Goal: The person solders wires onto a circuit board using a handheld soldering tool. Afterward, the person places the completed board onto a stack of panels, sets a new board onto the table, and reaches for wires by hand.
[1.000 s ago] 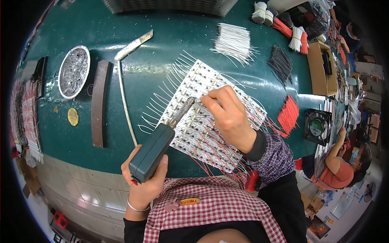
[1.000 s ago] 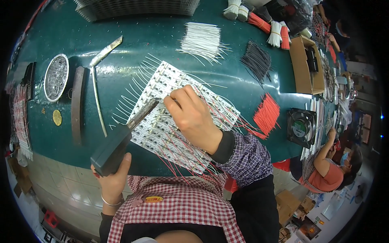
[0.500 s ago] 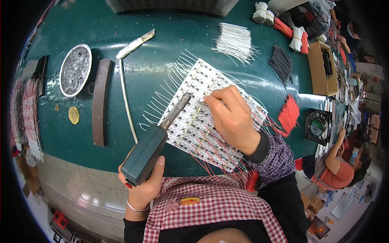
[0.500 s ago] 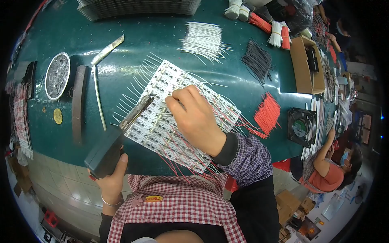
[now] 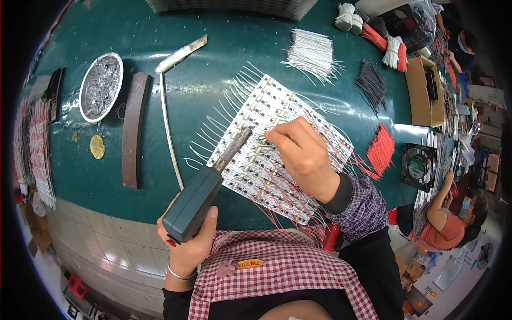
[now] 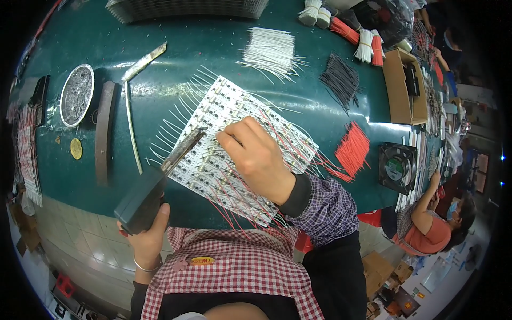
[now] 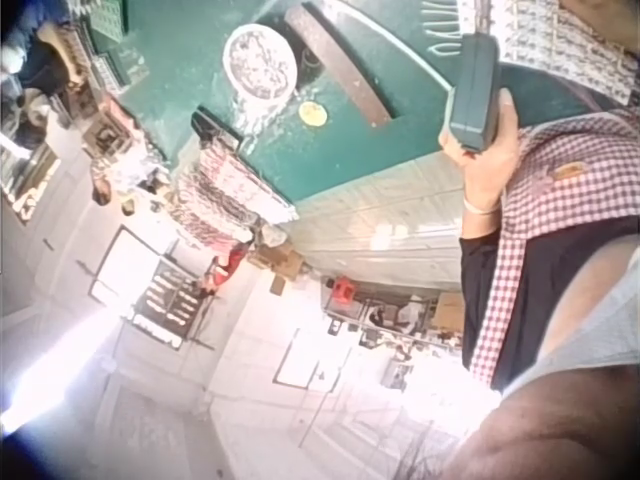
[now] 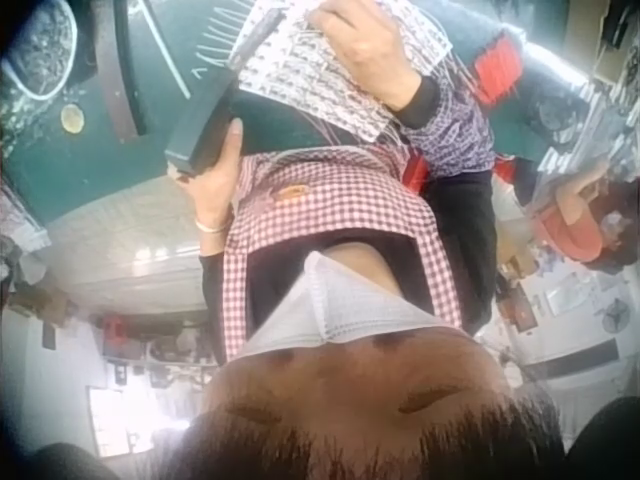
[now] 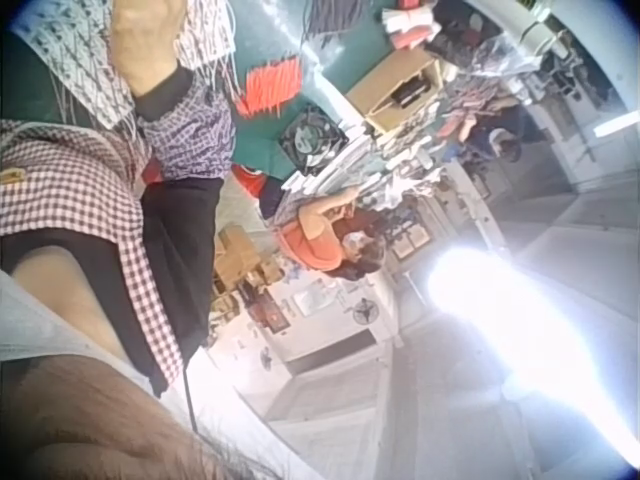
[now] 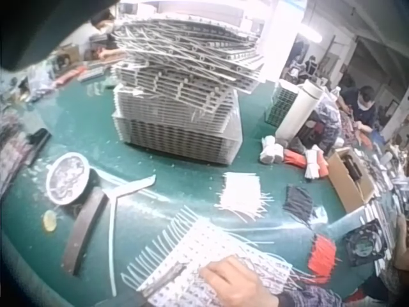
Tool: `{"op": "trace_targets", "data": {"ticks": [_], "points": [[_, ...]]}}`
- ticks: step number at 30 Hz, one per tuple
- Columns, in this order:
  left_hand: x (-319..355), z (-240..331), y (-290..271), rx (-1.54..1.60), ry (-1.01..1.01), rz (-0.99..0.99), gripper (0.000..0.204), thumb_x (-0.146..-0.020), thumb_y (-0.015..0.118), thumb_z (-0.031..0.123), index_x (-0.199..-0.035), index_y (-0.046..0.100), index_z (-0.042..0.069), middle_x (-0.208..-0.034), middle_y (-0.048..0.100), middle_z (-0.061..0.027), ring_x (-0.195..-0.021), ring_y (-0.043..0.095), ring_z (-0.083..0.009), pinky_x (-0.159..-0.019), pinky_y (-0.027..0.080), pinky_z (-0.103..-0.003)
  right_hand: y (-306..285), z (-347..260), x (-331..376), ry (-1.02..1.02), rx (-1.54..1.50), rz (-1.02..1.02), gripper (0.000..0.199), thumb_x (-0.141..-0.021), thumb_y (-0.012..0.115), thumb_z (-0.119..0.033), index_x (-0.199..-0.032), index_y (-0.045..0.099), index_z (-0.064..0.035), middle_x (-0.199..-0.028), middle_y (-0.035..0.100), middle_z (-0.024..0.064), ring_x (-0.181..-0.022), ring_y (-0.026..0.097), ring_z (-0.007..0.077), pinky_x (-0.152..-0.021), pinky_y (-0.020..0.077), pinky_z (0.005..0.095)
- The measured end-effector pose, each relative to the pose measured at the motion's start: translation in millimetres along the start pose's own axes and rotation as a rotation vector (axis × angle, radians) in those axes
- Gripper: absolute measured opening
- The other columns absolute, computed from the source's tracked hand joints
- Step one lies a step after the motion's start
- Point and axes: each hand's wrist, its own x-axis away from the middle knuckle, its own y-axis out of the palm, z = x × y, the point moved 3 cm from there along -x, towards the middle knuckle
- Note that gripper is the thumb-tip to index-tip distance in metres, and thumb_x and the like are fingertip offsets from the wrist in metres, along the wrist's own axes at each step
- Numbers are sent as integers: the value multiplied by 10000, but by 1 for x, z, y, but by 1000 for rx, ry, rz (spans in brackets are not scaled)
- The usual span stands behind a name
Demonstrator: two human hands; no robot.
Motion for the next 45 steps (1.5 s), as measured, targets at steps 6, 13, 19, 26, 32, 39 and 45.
{"op": "trace_targets", "data": {"ticks": [6,13,19,26,32,39,45], "points": [[1,1,0,23,-45,-10,246,-736,743,4,-963,681,-66,-864,693,-115,-702,659,-147,-643,525,-255,2,1,0,-6,-15,5,312,-689,598,39,-1000,622,29,-939,592,118,-857,576,272,-711,497,344],[0,-3,2,9,-54,-30,220,-739,734,-5,-944,679,-63,-846,687,-112,-690,654,-144,-632,521,-253,6,3,-4,2,-20,74,292,-669,643,105,-946,658,15,-867,615,97,-774,596,248,-639,498,332],[-1,1,2,42,-77,-26,186,-732,725,-16,-904,675,-63,-829,666,-119,-662,639,-159,-592,500,-265,4,2,-5,4,1,55,304,-663,644,106,-953,659,16,-877,613,97,-789,595,250,-646,500,334],[-7,12,2,-68,62,-63,158,-719,713,-36,-868,668,-59,-788,644,-128,-609,618,-201,-555,479,-277,3,0,-7,3,26,23,317,-660,634,102,-965,651,18,-896,608,108,-803,591,258,-658,503,333],[5,-7,-2,-126,65,-42,180,-711,734,-16,-879,680,-52,-791,656,-132,-636,639,-212,-574,495,-279,1,-1,-8,9,26,-4,323,-667,618,87,-982,642,18,-916,600,117,-818,588,264,-666,505,337],[3,-6,-2,-9,-56,27,208,-725,742,4,-918,686,-52,-798,676,-118,-635,648,-186,-598,518,-274,3,1,-8,-28,73,-2,267,-698,612,20,-964,620,24,-919,574,98,-856,564,246,-675,498,325],[-2,-1,2,-2,28,1,172,-725,729,-20,-886,683,-55,-788,662,-111,-618,630,-169,-568,500,-275,2,0,-9,-26,78,-11,273,-695,615,16,-967,622,28,-920,575,99,-861,565,250,-688,501,328]]}}
